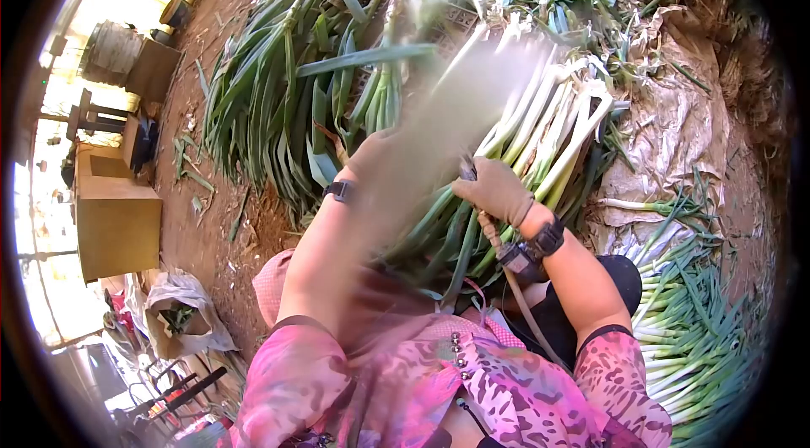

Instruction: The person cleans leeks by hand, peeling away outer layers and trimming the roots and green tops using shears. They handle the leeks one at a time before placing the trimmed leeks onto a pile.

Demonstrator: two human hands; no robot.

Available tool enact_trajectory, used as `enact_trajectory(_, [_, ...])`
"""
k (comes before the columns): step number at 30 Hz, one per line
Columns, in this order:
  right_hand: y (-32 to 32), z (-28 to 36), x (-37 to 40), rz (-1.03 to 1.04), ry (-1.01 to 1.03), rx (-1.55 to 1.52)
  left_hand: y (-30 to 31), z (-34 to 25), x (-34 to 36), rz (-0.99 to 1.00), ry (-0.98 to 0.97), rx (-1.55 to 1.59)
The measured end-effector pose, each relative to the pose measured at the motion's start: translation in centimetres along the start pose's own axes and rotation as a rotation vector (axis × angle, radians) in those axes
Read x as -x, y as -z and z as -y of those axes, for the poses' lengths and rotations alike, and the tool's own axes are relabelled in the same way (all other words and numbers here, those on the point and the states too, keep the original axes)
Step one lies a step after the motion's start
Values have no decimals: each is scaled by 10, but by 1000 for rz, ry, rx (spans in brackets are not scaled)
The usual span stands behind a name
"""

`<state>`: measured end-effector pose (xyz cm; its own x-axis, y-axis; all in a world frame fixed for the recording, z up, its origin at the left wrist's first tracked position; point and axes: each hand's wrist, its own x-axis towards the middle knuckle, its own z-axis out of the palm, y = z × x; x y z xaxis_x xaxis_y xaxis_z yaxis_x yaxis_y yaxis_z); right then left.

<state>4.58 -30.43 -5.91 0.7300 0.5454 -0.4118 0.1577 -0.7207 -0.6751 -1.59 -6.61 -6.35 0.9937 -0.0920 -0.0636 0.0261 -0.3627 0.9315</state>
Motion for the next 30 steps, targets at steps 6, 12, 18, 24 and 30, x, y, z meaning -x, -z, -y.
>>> enact_trajectory(6, [8,-12,-1,-335,-85,-211,-34,52,-14,159,469,240])
enact_trajectory(12, [16,-45,-41,-367,-139,-72,-31,35,-26,445,481,96])
enact_trajectory(18, [40,-66,-90,-350,-100,-87,-27,48,-30,509,540,139])
enact_trajectory(24, [41,-43,-94,-102,-42,72,-18,44,-40,567,579,111])
enact_trajectory(30, [22,-26,-35,-60,-64,72,30,75,-109,-126,396,-615])
